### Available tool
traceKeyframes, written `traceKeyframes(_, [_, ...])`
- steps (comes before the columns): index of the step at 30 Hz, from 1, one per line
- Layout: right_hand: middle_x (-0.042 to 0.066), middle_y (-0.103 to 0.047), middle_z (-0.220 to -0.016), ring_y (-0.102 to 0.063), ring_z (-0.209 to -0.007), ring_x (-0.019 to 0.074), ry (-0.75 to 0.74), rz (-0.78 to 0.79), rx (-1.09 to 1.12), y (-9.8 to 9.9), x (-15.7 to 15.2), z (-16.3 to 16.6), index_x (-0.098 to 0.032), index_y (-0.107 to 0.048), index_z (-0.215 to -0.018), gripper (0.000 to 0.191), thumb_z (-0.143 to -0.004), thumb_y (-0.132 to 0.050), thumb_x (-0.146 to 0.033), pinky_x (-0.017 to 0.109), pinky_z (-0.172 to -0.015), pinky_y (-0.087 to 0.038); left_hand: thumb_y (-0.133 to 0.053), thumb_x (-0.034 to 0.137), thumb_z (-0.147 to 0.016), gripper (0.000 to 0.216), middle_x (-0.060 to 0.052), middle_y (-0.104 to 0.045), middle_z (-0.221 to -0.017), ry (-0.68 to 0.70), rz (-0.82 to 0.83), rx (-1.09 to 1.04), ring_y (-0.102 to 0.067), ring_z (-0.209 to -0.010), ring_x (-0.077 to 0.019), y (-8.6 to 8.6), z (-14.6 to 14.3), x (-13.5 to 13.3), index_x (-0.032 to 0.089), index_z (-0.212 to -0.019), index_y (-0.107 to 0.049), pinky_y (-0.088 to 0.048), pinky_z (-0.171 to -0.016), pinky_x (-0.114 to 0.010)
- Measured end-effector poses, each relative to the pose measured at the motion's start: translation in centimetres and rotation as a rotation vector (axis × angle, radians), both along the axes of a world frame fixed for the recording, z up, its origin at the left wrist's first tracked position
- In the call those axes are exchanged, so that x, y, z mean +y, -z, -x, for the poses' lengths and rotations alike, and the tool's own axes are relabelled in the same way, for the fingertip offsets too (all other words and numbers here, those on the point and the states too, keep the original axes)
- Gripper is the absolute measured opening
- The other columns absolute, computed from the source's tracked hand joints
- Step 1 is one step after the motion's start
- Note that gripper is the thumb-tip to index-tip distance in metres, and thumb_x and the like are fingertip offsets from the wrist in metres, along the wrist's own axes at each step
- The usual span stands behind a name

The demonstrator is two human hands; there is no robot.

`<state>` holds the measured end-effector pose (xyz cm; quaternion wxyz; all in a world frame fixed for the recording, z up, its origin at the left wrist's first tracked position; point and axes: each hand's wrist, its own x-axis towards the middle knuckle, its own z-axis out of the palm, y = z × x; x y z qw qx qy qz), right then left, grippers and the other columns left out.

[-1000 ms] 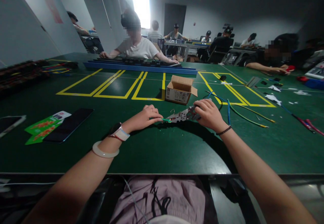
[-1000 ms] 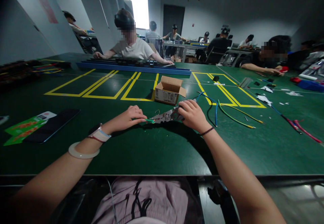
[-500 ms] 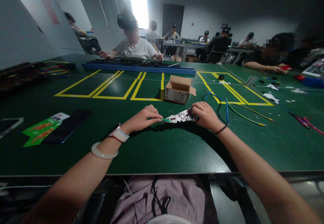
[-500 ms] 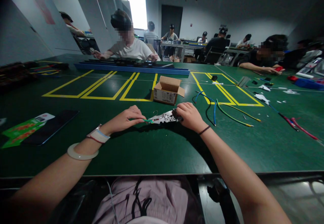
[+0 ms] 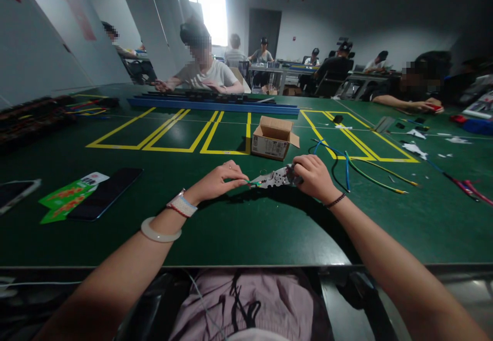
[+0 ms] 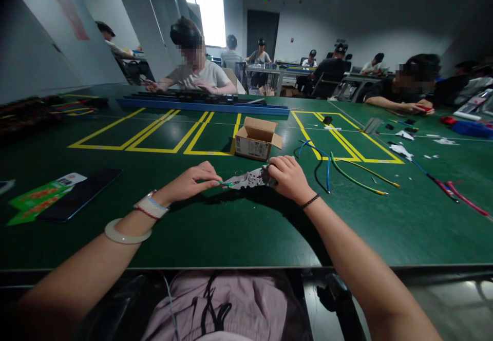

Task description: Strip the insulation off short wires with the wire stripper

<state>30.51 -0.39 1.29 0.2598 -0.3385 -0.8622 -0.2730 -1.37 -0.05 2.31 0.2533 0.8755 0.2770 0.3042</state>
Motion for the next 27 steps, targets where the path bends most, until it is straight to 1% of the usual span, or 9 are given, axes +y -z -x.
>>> traceKeyframes(9, [0.011, -0.062, -0.109, -0.05, -0.095, 0.0239, 0.022, 0.081, -0.087, -0.08, -0.13, -0.2, -0.019, -0.058, -0.094, 0.029, -0.068, -0.052, -0.006, 0.036, -0.084, -0.038, -0.059, 0.04, -0.089, 0.027, -0.006, -0.063, -0.087, -0.012, -0.022, 0.021, -0.054, -0.089, -0.0194, -0.12, -0.04, -0.16, 0.02, -0.097, -0.074, -0.046, -0.081, -0.034])
traceKeyframes(11, [0.01, -0.062, -0.105, -0.05, -0.091, 0.0231, 0.021, 0.071, -0.094, -0.12, -0.19, -0.21, -0.019, -0.059, -0.092, 0.028, -0.069, -0.052, -0.006, 0.036, -0.082, -0.037, -0.059, 0.04, -0.089, 0.026, -0.006, -0.064, -0.087, -0.008, -0.016, 0.029, -0.054, -0.089, -0.0193, -0.06, -0.05, -0.14, 0.02, -0.098, -0.074, -0.046, -0.081, -0.033])
traceKeyframes(16, [0.008, -0.059, -0.086, -0.048, -0.081, 0.0209, 0.026, 0.01, -0.098, -0.16, -0.32, -0.16, -0.019, -0.059, -0.083, 0.018, -0.072, -0.051, -0.008, 0.033, -0.075, -0.037, -0.058, 0.04, -0.09, 0.028, -0.007, -0.063, -0.085, -0.001, -0.016, 0.024, -0.054, -0.088, -0.0196, -0.1, -0.11, -0.08, 0.018, -0.097, -0.074, -0.046, -0.08, -0.034])
traceKeyframes(20, [0.007, -0.057, -0.081, -0.046, -0.075, 0.0192, 0.019, -0.032, -0.066, -0.06, -0.43, -0.06, -0.019, -0.058, -0.079, 0.014, -0.073, -0.051, -0.008, 0.031, -0.071, -0.036, -0.058, 0.04, -0.09, 0.029, -0.007, -0.063, -0.085, 0.003, 0.006, 0.008, -0.054, -0.088, -0.0191, -0.19, -0.07, -0.07, 0.018, -0.097, -0.074, -0.046, -0.08, -0.033])
traceKeyframes(27, [0.006, -0.054, -0.076, -0.041, -0.067, 0.0171, 0.001, 0.014, 0.008, 0.03, -0.64, 0.3, -0.019, -0.056, -0.072, 0.01, -0.075, -0.051, -0.011, 0.029, -0.063, -0.034, -0.059, 0.041, -0.089, 0.028, -0.007, -0.064, -0.086, -0.023, 0.015, 0.0, -0.054, -0.088, -0.0191, -0.36, -0.1, -0.25, 0.019, -0.098, -0.074, -0.046, -0.079, -0.033])
